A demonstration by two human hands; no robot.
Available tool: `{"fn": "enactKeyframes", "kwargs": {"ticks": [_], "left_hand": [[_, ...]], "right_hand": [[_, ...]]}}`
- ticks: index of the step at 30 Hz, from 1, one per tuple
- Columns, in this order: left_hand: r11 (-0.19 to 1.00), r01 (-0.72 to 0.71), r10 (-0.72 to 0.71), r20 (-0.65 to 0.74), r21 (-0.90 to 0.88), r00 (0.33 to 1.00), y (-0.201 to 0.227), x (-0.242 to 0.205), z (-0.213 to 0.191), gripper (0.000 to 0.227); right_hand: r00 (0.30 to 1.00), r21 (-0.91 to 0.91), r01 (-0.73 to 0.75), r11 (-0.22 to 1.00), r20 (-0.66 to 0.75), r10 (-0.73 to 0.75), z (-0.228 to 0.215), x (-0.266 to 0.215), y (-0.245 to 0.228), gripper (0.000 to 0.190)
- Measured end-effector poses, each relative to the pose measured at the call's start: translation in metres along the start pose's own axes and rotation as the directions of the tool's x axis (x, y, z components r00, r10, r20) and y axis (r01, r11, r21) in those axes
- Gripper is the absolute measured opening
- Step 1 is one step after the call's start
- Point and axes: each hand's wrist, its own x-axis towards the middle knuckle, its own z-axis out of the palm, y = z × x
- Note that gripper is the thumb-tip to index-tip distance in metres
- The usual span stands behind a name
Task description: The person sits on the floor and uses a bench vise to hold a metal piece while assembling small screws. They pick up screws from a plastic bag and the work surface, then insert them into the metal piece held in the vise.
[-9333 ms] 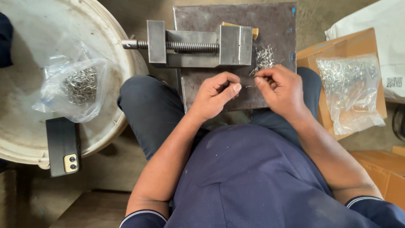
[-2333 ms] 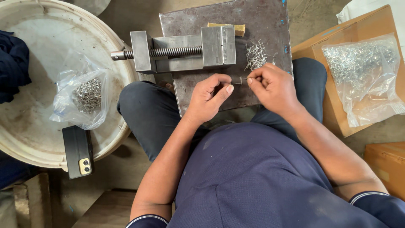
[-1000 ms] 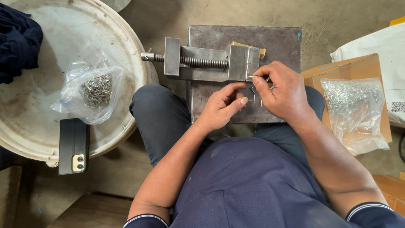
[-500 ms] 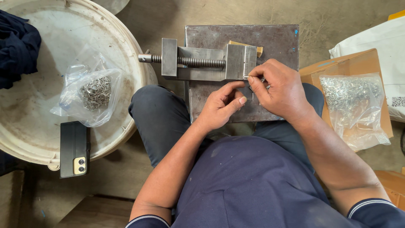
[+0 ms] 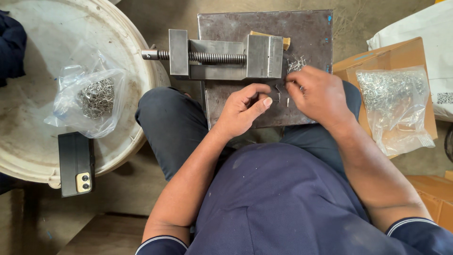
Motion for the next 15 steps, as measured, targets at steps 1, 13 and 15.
{"fn": "enactKeyframes", "kwargs": {"ticks": [1, 13, 15], "left_hand": [[1.0, 0.0, 0.0, -0.001, 0.008, 1.0, 0.0, 0.0, 0.0, 0.027], [1.0, -0.008, 0.008, 0.005, -0.019, 1.0, 0.002, 0.0, 0.002, 0.025], [0.999, -0.016, 0.017, 0.011, -0.035, 1.0, 0.003, 0.001, 0.003, 0.025]], "right_hand": [[1.0, -0.028, 0.008, 1.0, 0.016, -0.007, 0.003, -0.001, 0.002, 0.008], [0.996, -0.101, -0.016, 0.995, 0.089, 0.025, 0.024, 0.003, 0.008, 0.02], [0.996, -0.089, -0.012, 0.996, 0.086, 0.019, 0.026, 0.001, 0.01, 0.021]]}}
